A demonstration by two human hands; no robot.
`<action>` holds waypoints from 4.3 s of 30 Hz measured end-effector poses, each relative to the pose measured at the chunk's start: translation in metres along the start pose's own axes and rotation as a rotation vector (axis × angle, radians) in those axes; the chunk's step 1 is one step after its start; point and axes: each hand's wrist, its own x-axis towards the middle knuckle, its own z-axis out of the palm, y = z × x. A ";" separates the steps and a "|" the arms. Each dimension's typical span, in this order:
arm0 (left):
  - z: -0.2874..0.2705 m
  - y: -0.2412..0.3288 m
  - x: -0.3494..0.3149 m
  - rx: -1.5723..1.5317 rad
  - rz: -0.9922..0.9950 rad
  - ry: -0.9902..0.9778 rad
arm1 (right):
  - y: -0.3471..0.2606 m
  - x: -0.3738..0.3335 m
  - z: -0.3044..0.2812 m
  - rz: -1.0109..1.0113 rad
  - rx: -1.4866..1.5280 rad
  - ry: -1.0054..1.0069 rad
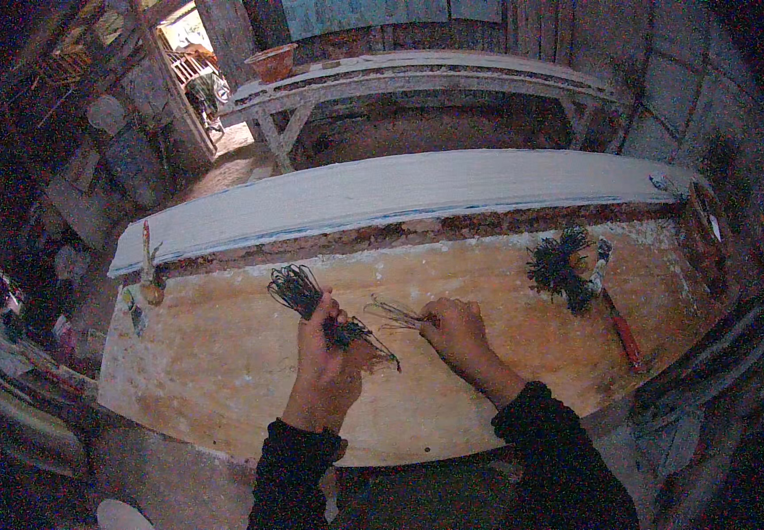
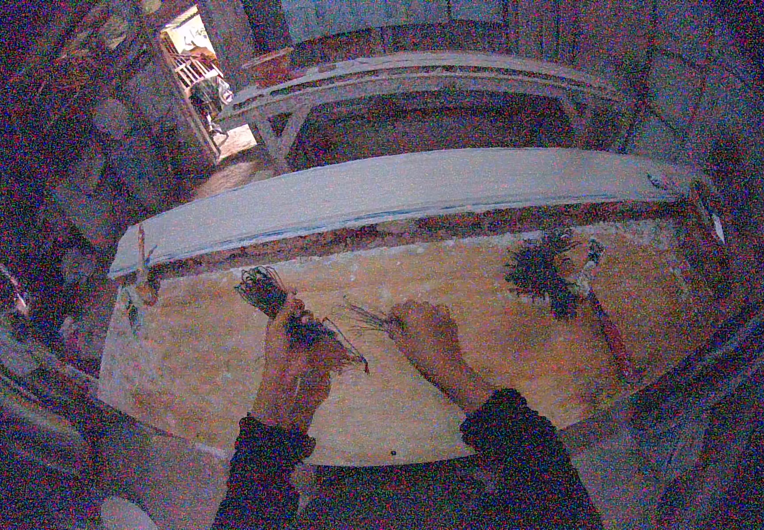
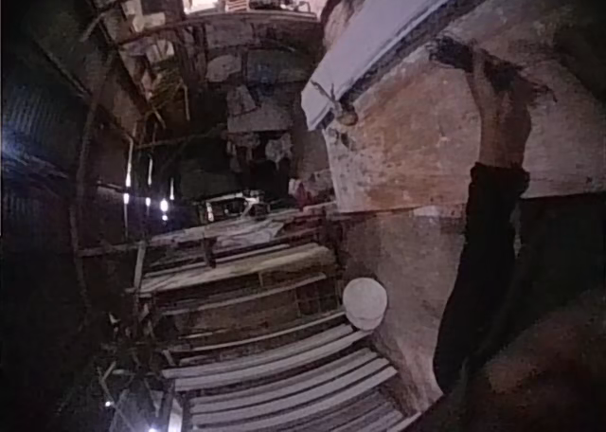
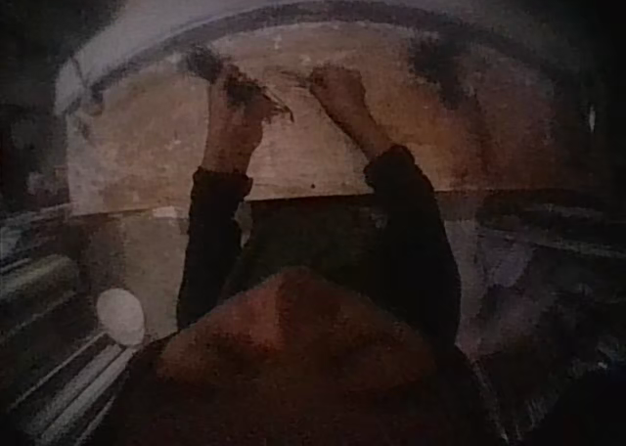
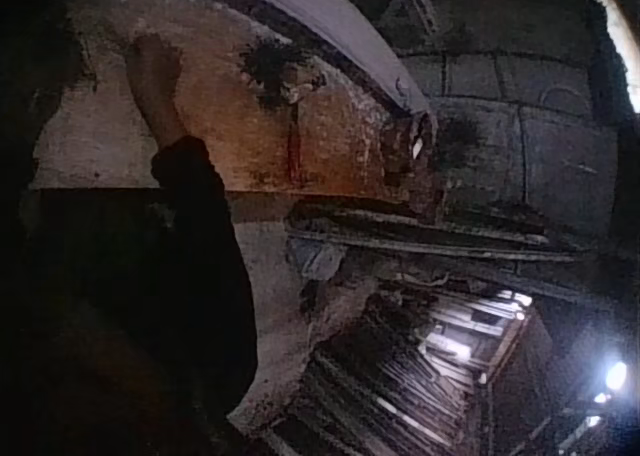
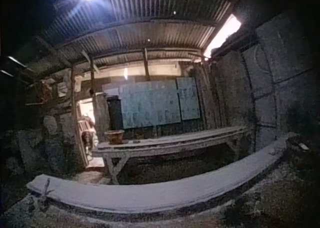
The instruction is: The person untangles a bundle of black cables on a workbench, then uses a red utility knife to cut the cables into shorter segments. The person handles the cables and knife with both hands, cutting repeatedly and placing the cut pieces on the bench.
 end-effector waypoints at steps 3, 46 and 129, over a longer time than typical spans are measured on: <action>0.016 -0.001 -0.012 -0.001 -0.052 0.004 | 0.007 0.001 0.003 0.089 0.255 0.045; 0.032 -0.026 -0.039 0.118 -0.250 -0.287 | -0.031 -0.014 -0.007 0.007 0.659 -0.016; 0.043 -0.022 -0.046 0.042 -0.419 -0.292 | -0.008 -0.003 0.022 0.172 1.099 -0.174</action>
